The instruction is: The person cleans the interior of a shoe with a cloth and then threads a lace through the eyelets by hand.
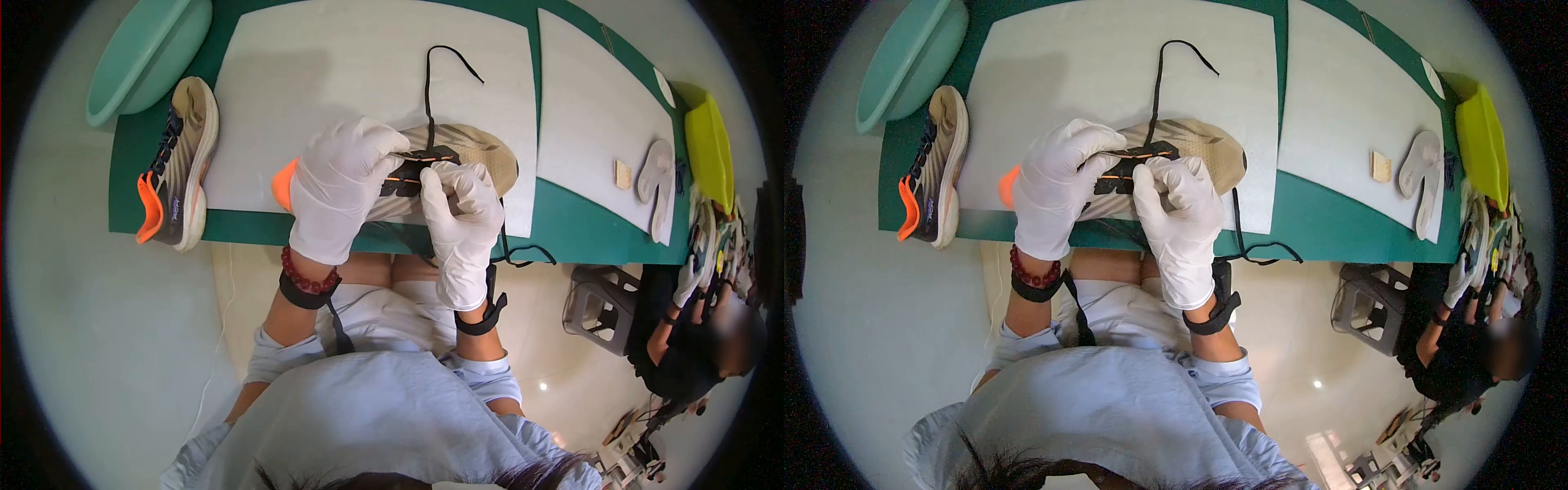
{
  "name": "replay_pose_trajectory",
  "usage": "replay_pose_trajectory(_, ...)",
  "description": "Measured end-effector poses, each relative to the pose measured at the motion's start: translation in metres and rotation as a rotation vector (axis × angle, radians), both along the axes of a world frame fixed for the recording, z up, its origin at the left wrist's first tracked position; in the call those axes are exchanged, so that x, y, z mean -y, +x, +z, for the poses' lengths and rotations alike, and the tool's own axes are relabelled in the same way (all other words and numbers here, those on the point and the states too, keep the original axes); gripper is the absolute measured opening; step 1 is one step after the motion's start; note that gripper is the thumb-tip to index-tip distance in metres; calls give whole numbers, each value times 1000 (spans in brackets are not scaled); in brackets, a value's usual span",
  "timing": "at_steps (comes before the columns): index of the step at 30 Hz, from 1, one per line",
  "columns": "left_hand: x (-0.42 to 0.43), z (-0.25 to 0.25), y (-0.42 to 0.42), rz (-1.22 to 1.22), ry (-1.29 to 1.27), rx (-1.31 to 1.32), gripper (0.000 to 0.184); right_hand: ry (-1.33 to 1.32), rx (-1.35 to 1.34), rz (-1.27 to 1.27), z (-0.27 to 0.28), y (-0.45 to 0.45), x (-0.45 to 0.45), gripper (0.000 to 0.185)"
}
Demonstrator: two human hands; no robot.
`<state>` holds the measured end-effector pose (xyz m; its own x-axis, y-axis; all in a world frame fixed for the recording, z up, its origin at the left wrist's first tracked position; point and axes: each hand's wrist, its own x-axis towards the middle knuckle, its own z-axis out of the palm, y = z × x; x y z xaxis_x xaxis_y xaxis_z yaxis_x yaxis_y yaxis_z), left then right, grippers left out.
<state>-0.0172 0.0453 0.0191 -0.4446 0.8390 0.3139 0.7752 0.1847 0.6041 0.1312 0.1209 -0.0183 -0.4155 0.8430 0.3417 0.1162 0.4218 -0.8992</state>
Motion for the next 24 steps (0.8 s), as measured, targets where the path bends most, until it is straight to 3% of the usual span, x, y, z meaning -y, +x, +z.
replay_pose_trajectory(6, 0, 1, 9, 82, 20, -29, 14, 8, -23, 17, -3, 3, 0, 21)
replay_pose_trajectory(24, -1, 1, 11, 109, 39, 3, 9, -23, -67, 33, -5, 8, 3, 15)
